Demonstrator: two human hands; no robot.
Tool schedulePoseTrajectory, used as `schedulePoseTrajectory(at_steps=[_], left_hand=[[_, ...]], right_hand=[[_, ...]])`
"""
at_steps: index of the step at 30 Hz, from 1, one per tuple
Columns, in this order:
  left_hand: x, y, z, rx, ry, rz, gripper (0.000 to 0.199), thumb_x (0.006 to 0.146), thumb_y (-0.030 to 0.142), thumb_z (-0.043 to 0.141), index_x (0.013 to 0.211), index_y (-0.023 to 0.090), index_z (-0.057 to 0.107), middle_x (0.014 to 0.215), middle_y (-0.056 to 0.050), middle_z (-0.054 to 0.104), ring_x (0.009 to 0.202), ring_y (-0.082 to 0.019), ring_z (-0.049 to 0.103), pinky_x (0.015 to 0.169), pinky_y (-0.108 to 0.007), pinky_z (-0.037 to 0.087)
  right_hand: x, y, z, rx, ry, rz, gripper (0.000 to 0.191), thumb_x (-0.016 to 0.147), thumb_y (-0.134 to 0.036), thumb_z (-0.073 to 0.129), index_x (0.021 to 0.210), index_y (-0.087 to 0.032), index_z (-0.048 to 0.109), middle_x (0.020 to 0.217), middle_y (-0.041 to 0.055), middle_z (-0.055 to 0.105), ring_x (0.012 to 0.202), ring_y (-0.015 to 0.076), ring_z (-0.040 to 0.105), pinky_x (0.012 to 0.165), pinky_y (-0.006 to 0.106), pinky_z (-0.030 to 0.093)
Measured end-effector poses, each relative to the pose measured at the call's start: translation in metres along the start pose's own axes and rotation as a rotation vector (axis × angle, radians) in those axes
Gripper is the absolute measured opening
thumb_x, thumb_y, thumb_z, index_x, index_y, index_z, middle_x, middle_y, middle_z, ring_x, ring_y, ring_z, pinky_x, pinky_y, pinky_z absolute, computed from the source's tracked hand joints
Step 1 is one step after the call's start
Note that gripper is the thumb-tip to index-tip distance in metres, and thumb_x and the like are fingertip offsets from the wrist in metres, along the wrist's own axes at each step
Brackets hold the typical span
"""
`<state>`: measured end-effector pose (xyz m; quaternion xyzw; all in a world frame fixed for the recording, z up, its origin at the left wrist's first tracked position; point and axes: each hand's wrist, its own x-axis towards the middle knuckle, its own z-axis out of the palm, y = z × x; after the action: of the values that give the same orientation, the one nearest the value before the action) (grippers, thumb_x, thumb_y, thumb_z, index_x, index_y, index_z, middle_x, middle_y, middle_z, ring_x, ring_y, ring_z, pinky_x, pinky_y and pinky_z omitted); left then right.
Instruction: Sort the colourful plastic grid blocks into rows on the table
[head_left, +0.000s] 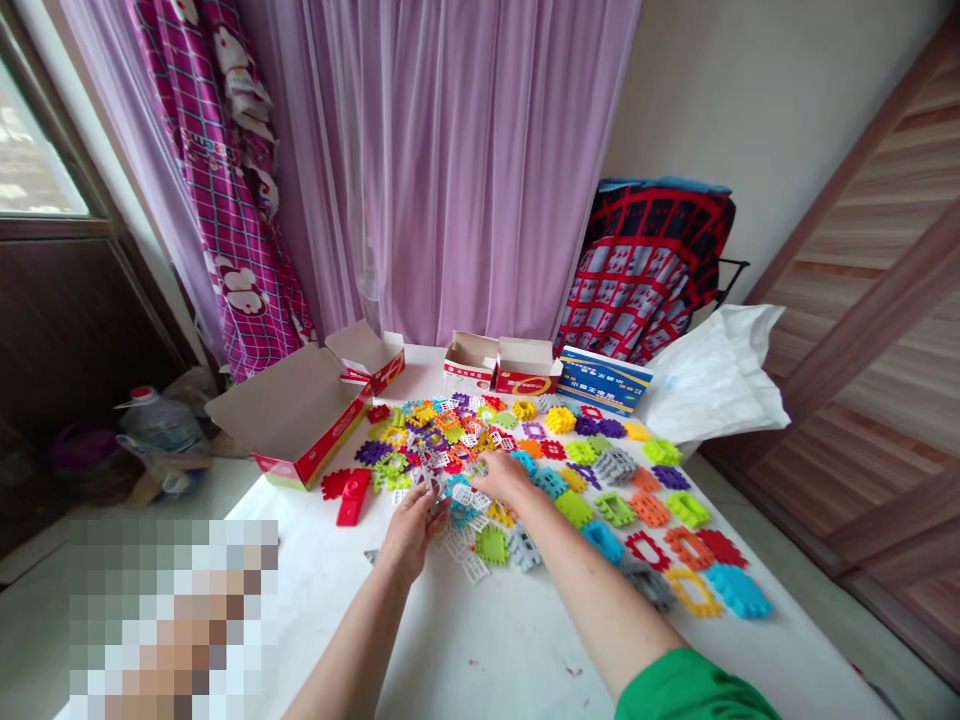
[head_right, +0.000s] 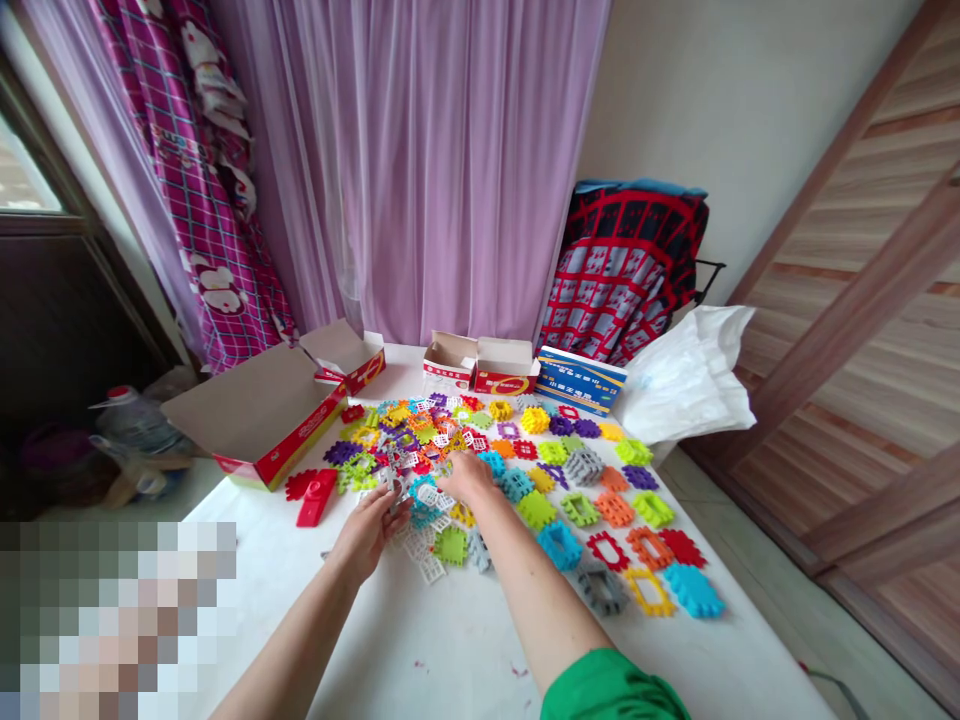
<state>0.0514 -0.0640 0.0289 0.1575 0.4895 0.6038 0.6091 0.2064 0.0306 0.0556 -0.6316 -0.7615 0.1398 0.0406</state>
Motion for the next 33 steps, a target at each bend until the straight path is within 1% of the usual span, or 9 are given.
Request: schedulePoseTrajectory(at_steps=[3, 5, 7, 12, 16, 19, 24, 28, 33], left_hand=[[0.001, -0.002, 0.001, -0.080, -0.005, -0.014, 0.012, 0.084, 0.012, 0.064, 0.094, 0.018, 0.061, 0.090, -0.004, 0.071, 0.073, -0.013, 0.072, 0.066, -0.021, 0.059], [0.001, -0.004, 0.001, -0.117, -0.024, -0.027, 0.013, 0.085, 0.014, 0.065, 0.097, 0.019, 0.060, 0.094, -0.006, 0.072, 0.076, -0.015, 0.073, 0.070, -0.025, 0.061], [0.001, -0.005, 0.001, -0.144, -0.038, -0.041, 0.013, 0.086, 0.017, 0.065, 0.097, 0.019, 0.059, 0.096, -0.007, 0.072, 0.081, -0.017, 0.073, 0.075, -0.029, 0.062], [0.000, -0.005, -0.002, -0.183, -0.069, -0.055, 0.010, 0.088, 0.019, 0.063, 0.097, 0.019, 0.059, 0.099, -0.006, 0.072, 0.085, -0.017, 0.073, 0.079, -0.030, 0.061], [-0.001, -0.003, -0.003, -0.206, -0.113, -0.063, 0.013, 0.089, 0.021, 0.062, 0.101, 0.020, 0.059, 0.104, -0.006, 0.072, 0.089, -0.018, 0.073, 0.080, -0.030, 0.061], [-0.001, -0.002, -0.004, -0.224, -0.150, -0.075, 0.013, 0.091, 0.023, 0.059, 0.103, 0.020, 0.059, 0.110, -0.007, 0.071, 0.098, -0.020, 0.071, 0.087, -0.033, 0.059], [0.000, -0.001, -0.006, -0.279, -0.222, -0.107, 0.017, 0.091, 0.030, 0.058, 0.106, 0.022, 0.058, 0.122, -0.008, 0.067, 0.111, -0.021, 0.067, 0.099, -0.037, 0.053], [0.000, -0.002, -0.007, -0.341, -0.290, -0.139, 0.018, 0.089, 0.036, 0.062, 0.101, 0.023, 0.058, 0.122, -0.007, 0.066, 0.115, -0.022, 0.064, 0.105, -0.042, 0.048], [-0.001, -0.003, -0.006, -0.355, -0.274, -0.174, 0.023, 0.091, 0.040, 0.059, 0.105, 0.023, 0.058, 0.116, -0.006, 0.067, 0.109, -0.021, 0.066, 0.104, -0.041, 0.049]], right_hand=[[0.002, 0.004, 0.003, 0.069, 0.041, 0.038, 0.039, 0.078, -0.038, 0.066, 0.115, -0.023, 0.067, 0.115, 0.0081, 0.069, 0.104, 0.0226, 0.065, 0.081, 0.029, 0.046], [0.001, 0.006, 0.006, 0.095, 0.056, 0.042, 0.024, 0.081, -0.028, 0.061, 0.103, -0.024, 0.071, 0.106, 0.0047, 0.072, 0.097, 0.0196, 0.066, 0.077, 0.026, 0.045], [0.000, 0.009, 0.008, 0.093, 0.064, 0.035, 0.019, 0.082, -0.021, 0.057, 0.094, -0.023, 0.071, 0.100, 0.0032, 0.073, 0.094, 0.0175, 0.066, 0.075, 0.024, 0.044], [-0.001, 0.014, 0.004, 0.085, 0.104, 0.024, 0.024, 0.086, -0.027, 0.055, 0.106, -0.022, 0.068, 0.111, 0.0060, 0.071, 0.103, 0.0180, 0.064, 0.083, 0.024, 0.043], [0.001, 0.012, 0.001, 0.024, 0.028, 0.001, 0.035, 0.080, -0.036, 0.063, 0.111, -0.022, 0.067, 0.114, 0.0075, 0.071, 0.105, 0.0223, 0.064, 0.083, 0.028, 0.045], [0.002, 0.009, 0.003, -0.019, 0.008, 0.006, 0.035, 0.076, -0.033, 0.065, 0.109, -0.022, 0.069, 0.114, 0.0086, 0.071, 0.105, 0.0237, 0.065, 0.084, 0.029, 0.046], [-0.001, 0.004, -0.004, 0.123, 0.041, 0.046, 0.034, 0.078, -0.033, 0.064, 0.109, -0.022, 0.069, 0.113, 0.0073, 0.072, 0.104, 0.0230, 0.065, 0.085, 0.029, 0.046], [-0.009, -0.011, -0.014, 0.229, 0.059, 0.001, 0.033, 0.078, -0.032, 0.065, 0.109, -0.025, 0.070, 0.106, 0.0041, 0.074, 0.098, 0.0215, 0.066, 0.082, 0.028, 0.047], [-0.021, -0.036, -0.016, 0.245, 0.094, -0.147, 0.035, 0.075, -0.030, 0.067, 0.110, -0.027, 0.070, 0.104, 0.0014, 0.073, 0.091, 0.0187, 0.065, 0.082, 0.026, 0.046]])
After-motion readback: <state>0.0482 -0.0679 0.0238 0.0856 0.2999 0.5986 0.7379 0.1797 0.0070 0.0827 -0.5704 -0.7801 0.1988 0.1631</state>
